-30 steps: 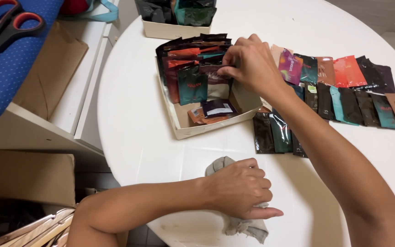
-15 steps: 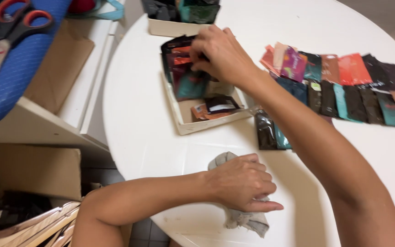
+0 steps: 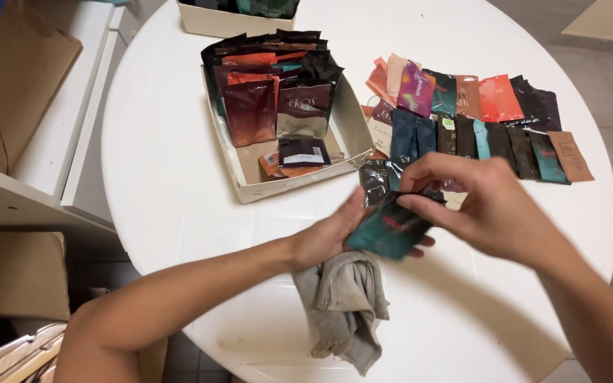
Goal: Sorting and cleaning cosmetic sample packets and arranging them on a table and in a box
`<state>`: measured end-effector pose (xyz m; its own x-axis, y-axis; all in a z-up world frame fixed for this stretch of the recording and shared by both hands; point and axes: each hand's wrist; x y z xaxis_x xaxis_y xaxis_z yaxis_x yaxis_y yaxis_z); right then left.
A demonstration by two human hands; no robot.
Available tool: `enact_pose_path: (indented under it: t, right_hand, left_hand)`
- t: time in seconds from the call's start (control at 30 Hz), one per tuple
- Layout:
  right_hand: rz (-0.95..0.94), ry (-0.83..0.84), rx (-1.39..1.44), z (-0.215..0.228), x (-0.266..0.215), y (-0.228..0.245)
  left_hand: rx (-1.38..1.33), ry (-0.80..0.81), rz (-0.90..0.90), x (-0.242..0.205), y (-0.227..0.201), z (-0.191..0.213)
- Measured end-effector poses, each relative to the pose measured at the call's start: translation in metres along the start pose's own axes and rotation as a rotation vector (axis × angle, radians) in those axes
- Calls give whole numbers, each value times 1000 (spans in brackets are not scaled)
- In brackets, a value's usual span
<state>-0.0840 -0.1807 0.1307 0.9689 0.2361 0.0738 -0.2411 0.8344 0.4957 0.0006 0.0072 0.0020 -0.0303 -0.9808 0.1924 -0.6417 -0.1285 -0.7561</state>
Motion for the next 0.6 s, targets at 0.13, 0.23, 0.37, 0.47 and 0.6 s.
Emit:
enact_pose_path:
  t: [0.13, 0.23, 0.37, 0.47, 0.6]
  right_hand:
    - [115, -459, -386, -77, -49, -36]
    - [189, -254, -148, -142, -104, -47]
    - [304, 88, -282, -142, -61, 35]
    - [473, -54, -144, -135, -79, 30]
    - [-314, -190, 216, -100, -159, -34]
  left_hand:
    - [249, -107, -128, 2, -5, -9]
    - [220, -154, -261, 5, -4, 0]
    - [203, -259, -183, 7, -1, 5]
    - [80, -268, -149, 8, 3, 7]
    - [-230, -406, -126, 15, 29, 26]
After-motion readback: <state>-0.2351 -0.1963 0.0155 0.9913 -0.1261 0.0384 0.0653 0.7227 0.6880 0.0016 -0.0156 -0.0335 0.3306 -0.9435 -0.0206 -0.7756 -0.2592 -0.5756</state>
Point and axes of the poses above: each hand's wrist, its own x-axis towards the middle knuckle, its own z-axis out of the back of the hand, y = z × x, and after that the axes turned 6 degrees about y, right-handed
